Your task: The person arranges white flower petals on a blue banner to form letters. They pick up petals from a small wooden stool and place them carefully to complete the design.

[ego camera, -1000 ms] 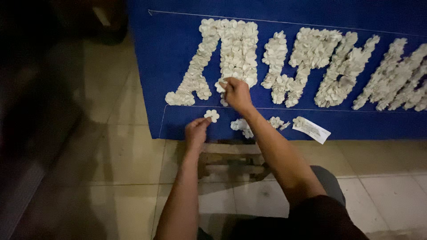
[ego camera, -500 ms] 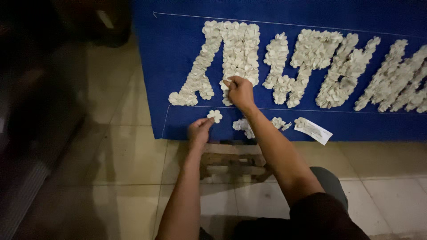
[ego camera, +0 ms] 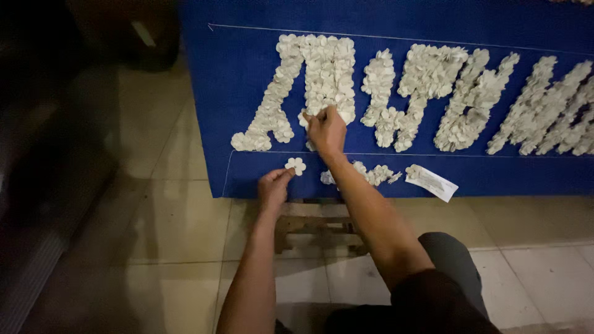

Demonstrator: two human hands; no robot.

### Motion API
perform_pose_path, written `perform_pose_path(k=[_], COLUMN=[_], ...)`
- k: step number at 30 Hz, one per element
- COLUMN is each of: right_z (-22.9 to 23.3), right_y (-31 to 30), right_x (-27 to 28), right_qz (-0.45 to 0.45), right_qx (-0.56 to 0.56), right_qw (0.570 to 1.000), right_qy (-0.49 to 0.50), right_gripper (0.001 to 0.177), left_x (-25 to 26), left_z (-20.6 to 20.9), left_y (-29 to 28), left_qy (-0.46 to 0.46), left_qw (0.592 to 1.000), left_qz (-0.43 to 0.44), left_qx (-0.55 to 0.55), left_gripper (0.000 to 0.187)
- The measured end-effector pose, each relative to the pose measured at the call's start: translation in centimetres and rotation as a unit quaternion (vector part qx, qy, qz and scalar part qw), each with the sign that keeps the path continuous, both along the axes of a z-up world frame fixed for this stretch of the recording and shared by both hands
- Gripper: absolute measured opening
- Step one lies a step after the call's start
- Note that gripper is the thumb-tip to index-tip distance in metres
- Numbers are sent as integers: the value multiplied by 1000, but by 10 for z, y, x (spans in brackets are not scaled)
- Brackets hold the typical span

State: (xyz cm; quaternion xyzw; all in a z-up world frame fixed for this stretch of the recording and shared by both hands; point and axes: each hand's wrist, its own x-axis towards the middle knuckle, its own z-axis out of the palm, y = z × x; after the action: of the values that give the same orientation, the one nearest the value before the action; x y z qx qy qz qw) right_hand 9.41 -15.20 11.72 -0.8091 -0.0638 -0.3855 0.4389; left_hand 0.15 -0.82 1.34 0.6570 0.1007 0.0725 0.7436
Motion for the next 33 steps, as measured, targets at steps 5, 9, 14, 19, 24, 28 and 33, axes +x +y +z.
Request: perform_pose_path(k=[5, 9, 14, 19, 24, 28, 33], right_z=[-46, -63, -73, -104, -90, -65, -52], right_y=[-13, -20, -18, -25, -19, -11, 1], right_x=[-51, -70, -67, -54, -24, -4, 0], right_qz=[226, 399, 405, 449, 389, 362, 324], right_qx=[87, 148, 257, 303, 342, 288, 263], right_qw=[945, 859, 808, 777, 826, 868, 897], right_qy=[218, 286, 342, 321, 222, 179, 148], right_gripper=[37, 33, 32, 24, 23, 22, 24], left_x=[13, 13, 2, -2, -10, -2, 3], left_z=[-6, -16, -6, -8, -5, -14, -20], left_y=[1, 5, 13, 12, 15, 15, 10], left_qy=[-37, -16, 9, -30, -14, -33, -15], left_qw=[999, 999, 997, 997, 998, 996, 994], left_qz=[-15, -44, -71, -73, -62, -77, -94], left_qx=[-12, -25, -38, -16, 3, 27, 51], left_gripper=[31, 28, 25, 32, 37, 36, 35])
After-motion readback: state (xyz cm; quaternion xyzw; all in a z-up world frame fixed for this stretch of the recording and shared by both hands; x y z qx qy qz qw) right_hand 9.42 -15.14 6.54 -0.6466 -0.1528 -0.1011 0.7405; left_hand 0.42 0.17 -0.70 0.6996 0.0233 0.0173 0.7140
